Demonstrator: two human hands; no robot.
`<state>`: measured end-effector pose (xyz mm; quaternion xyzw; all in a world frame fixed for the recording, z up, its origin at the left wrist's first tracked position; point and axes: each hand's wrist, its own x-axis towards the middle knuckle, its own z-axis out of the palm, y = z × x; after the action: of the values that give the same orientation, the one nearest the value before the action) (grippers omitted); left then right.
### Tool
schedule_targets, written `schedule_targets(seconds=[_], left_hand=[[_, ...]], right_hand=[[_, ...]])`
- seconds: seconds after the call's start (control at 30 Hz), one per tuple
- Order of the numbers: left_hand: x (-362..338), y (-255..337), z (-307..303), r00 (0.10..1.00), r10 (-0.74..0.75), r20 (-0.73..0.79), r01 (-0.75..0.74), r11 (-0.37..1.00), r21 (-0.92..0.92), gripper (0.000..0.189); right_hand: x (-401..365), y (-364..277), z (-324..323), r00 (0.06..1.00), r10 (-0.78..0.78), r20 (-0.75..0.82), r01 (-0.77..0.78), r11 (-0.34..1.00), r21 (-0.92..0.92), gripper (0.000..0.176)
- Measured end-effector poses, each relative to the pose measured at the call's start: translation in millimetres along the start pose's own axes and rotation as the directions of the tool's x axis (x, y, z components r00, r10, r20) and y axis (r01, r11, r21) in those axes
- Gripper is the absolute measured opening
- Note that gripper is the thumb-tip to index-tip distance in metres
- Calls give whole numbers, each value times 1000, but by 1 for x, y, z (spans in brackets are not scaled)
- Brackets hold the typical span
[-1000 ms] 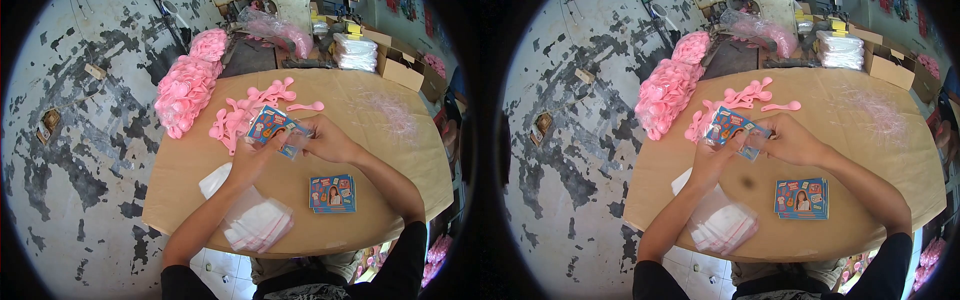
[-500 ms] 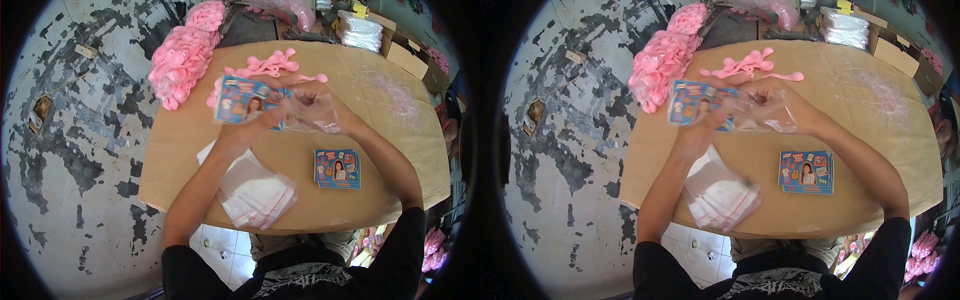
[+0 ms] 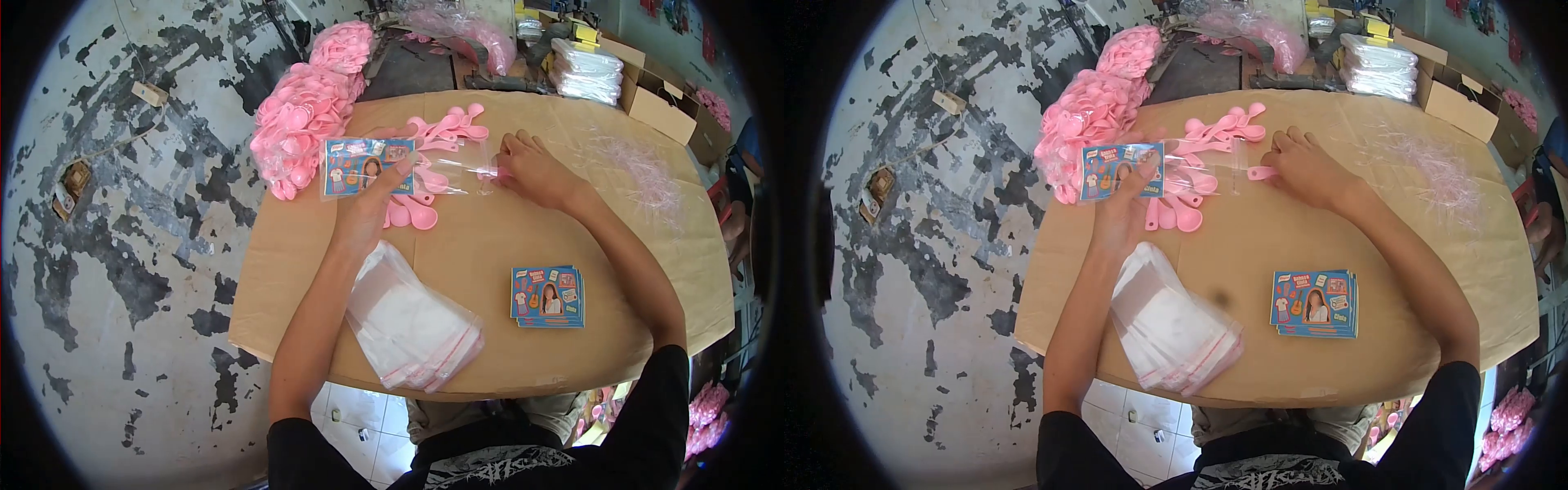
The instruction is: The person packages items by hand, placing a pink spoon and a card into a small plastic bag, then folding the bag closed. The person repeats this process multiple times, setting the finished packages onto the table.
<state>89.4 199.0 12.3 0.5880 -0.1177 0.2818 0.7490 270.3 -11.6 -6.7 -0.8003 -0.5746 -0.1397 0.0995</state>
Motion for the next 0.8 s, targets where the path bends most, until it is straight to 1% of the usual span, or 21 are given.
schedule_targets(seconds=[0.03,0.07,0.1,0.13,0.23,0.27,0.33,0.43,0.53,0.63,0.7,0.73,0.8], left_hand=[[1,-1,0,1000,15,0,-15,1000,-5,39],[1,1,0,1000,4,-11,-4,1000,-26,39],[1,2,1,1000,-8,-22,7,999,-48,39],[1,3,1,999,-21,-32,18,997,-73,39],[1,4,-2,999,-29,-28,24,984,-175,42],[1,3,-3,999,-33,-35,26,983,-180,42],[1,2,-5,998,-38,-51,28,982,-188,42],[1,2,-6,999,-41,-7,38,969,-243,45],[-6,4,6,997,-61,37,70,944,-321,47],[-18,-8,16,989,-120,90,137,967,-217,59],[-26,-4,34,982,-139,129,160,972,-170,62],[-29,-2,43,978,-150,146,172,974,-149,64],[-32,-4,52,980,-150,131,172,968,-181,66]], right_hand=[[-4,-6,-6,995,-57,-84,55,998,-24,24],[-7,-13,-15,995,17,-99,-3,991,137,22],[-9,-23,-30,991,91,-100,-58,954,294,20],[-12,-29,-39,983,164,-87,-110,890,443,18],[-26,-24,-48,965,221,-139,-87,776,625,8],[-27,-25,-47,961,238,-139,-58,667,743,7],[-26,-27,-45,955,266,-132,15,399,917,8],[-26,-41,-54,941,287,-177,92,285,954,12],[-27,-52,-61,954,227,-198,121,313,942,14],[-26,-67,-60,963,225,-147,86,259,962,16],[-30,-77,-71,979,201,-27,-6,161,987,18],[-30,-81,-68,982,171,-85,49,203,978,18],[-31,-91,-63,974,109,-198,162,279,947,19]])
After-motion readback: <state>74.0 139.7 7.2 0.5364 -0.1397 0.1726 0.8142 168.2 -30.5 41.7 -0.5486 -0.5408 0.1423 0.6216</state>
